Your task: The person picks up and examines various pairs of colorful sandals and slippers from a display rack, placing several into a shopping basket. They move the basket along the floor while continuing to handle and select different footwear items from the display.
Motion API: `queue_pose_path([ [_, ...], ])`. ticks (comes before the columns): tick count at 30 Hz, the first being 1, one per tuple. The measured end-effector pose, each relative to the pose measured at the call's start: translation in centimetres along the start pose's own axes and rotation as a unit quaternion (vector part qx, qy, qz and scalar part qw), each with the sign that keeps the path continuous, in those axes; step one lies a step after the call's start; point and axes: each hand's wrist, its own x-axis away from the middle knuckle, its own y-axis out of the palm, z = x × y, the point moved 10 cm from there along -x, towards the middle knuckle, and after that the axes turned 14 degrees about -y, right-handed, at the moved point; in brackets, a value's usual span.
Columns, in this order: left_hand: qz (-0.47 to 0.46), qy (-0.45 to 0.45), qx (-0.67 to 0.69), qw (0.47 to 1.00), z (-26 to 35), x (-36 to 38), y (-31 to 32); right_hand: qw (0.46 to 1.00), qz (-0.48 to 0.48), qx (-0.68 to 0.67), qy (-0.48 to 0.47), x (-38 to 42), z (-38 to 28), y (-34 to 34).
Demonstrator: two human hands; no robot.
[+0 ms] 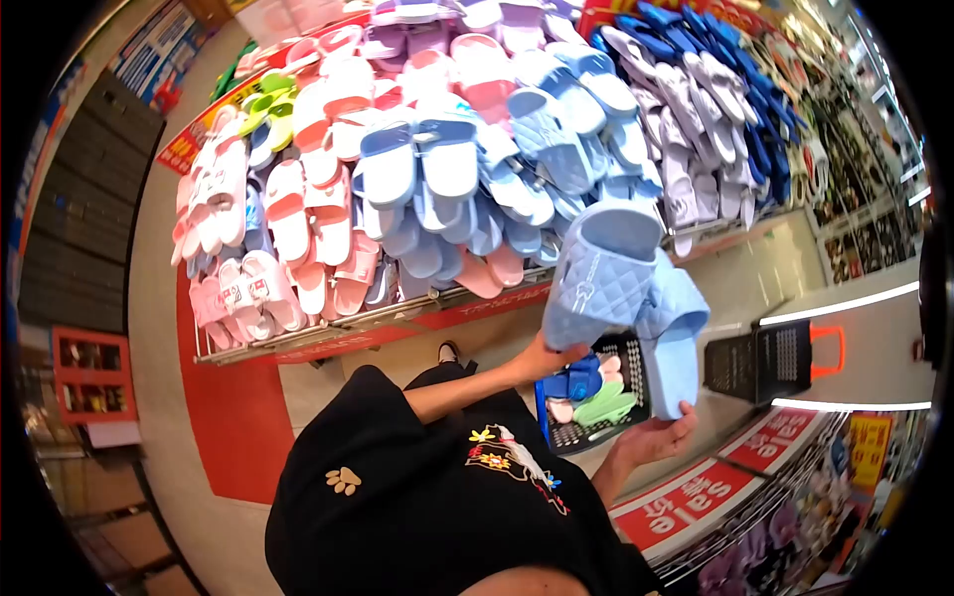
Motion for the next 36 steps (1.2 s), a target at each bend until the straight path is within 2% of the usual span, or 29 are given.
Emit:
queue_pose_path([
  [1, -0.062, -0.056, 0.033, 0.996, 0.8, 0.9, 0.4, 1.000, -0.019, -0.022, 0.010, 0.9, 0.3, 1.1],
  [2, -0.022, -0.001, 0.031, 0.999, 3.7, 2.2, -0.4, 0.995, -0.038, -0.077, 0.046, 2.0, 1.3, 1.9],
  [3, -0.008, 0.007, 0.036, 0.999, 5.1, 3.1, -1.1, 0.994, -0.052, -0.084, 0.049, 2.5, 1.1, 3.0],
  [5, -0.041, -0.010, 0.122, 0.992, 6.4, 4.9, -2.4, 0.990, -0.091, -0.094, 0.055, 3.8, 0.9, 5.3],
  [7, -0.049, 0.025, 0.107, 0.993, 8.1, 7.0, -4.2, 0.988, -0.105, -0.101, 0.060, 4.3, 1.2, 6.5],
  [9, 0.023, 0.007, 0.122, 0.992, 7.9, 8.4, -6.7, 0.985, -0.170, -0.024, 0.016, 4.7, 0.1, 8.5],
  [10, 0.028, 0.012, 0.125, 0.992, 8.2, 8.8, -7.5, 0.983, -0.184, -0.008, 0.027, 5.2, -0.7, 9.7],
  [12, 0.024, -0.014, 0.166, 0.986, 8.2, 9.2, -8.9, 0.979, -0.202, -0.003, 0.014, 6.0, -1.3, 11.2],
  [15, 0.056, 0.028, 0.111, 0.992, 9.9, 10.5, -11.0, 0.975, -0.221, -0.007, 0.014, 7.3, -2.0, 12.9],
  [17, 0.066, 0.045, 0.135, 0.988, 10.8, 11.4, -12.2, 0.979, -0.200, -0.040, -0.030, 7.9, -3.9, 13.8],
  [19, 0.076, 0.093, 0.191, 0.974, 12.2, 12.8, -13.7, 0.976, -0.209, -0.061, -0.032, 8.8, -4.4, 14.8],
  [20, 0.065, 0.090, 0.270, 0.956, 12.4, 13.0, -14.4, 0.974, -0.209, -0.079, -0.028, 9.4, -4.5, 15.8],
  [21, 0.064, 0.091, 0.275, 0.955, 12.7, 13.1, -15.3, 0.973, -0.207, -0.098, -0.024, 10.0, -4.7, 16.9],
  [24, 0.060, 0.042, 0.224, 0.972, 12.4, 13.3, -17.5, 0.954, -0.266, -0.131, 0.041, 13.0, -4.7, 21.1],
  [27, 0.083, 0.070, 0.201, 0.974, 12.1, 13.5, -19.9, 0.933, -0.332, -0.119, 0.075, 15.1, -4.0, 24.0],
  [30, 0.099, 0.102, 0.269, 0.953, 11.4, 14.0, -21.7, 0.910, -0.367, -0.124, 0.147, 17.9, -3.2, 26.2],
  [33, 0.101, 0.104, 0.266, 0.953, 12.6, 13.9, -22.4, 0.892, -0.358, -0.154, 0.228, 20.0, -2.7, 27.7],
  [36, 0.080, 0.087, 0.255, 0.960, 14.0, 12.7, -22.4, 0.906, -0.305, -0.152, 0.251, 19.8, -2.3, 28.6],
])
